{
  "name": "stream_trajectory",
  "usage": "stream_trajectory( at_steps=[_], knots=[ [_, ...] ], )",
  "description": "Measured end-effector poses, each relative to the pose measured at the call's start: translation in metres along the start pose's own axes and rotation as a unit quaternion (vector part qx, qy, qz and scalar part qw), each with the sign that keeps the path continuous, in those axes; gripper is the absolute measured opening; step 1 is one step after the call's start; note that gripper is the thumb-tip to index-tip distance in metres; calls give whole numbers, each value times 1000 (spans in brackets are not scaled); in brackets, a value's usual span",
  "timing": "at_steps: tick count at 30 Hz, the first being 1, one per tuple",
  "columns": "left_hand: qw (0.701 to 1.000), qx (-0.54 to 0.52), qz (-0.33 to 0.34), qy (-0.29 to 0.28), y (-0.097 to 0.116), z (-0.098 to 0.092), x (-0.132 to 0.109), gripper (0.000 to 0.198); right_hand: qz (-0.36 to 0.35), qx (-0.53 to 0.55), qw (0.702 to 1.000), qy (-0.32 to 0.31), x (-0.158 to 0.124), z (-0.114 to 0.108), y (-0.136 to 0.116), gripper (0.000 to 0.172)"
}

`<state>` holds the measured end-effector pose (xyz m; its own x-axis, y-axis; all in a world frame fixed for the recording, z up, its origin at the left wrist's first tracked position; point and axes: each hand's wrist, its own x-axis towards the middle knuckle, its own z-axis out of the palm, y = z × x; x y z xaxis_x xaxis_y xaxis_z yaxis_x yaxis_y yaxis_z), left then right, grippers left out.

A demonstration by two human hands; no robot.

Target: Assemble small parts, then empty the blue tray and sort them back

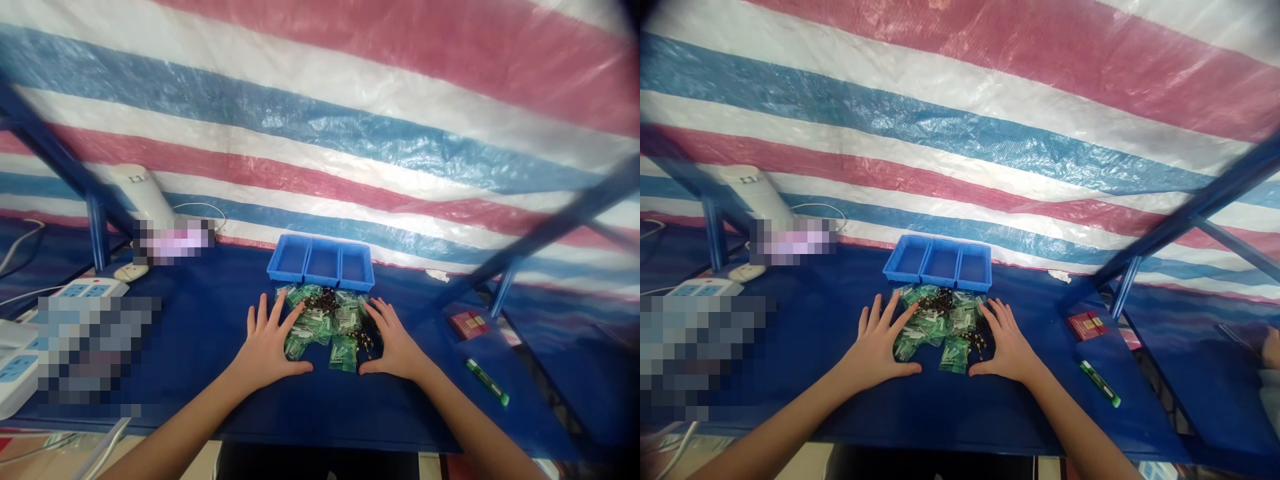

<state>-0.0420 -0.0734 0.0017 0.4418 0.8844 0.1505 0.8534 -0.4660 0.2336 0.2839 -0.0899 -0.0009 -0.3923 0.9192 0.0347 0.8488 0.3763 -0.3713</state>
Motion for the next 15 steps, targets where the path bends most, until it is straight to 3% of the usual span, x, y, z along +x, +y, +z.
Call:
stream_trajectory(
  at_steps=[5, 9, 15],
  knots=[
    [1000, -16, 17, -3, -8, -1, 9, 110, -8, 18, 1000, -4, 6, 0, -5, 130],
    [999, -22, 31, -11, -14, -4, 14, 113, 5, -14, 1000, 10, 15, -3, 7, 139],
    [999, -23, 46, -11, -20, -1, 15, 103, 9, 20, 1000, -16, 15, -4, 19, 130]
  ],
)
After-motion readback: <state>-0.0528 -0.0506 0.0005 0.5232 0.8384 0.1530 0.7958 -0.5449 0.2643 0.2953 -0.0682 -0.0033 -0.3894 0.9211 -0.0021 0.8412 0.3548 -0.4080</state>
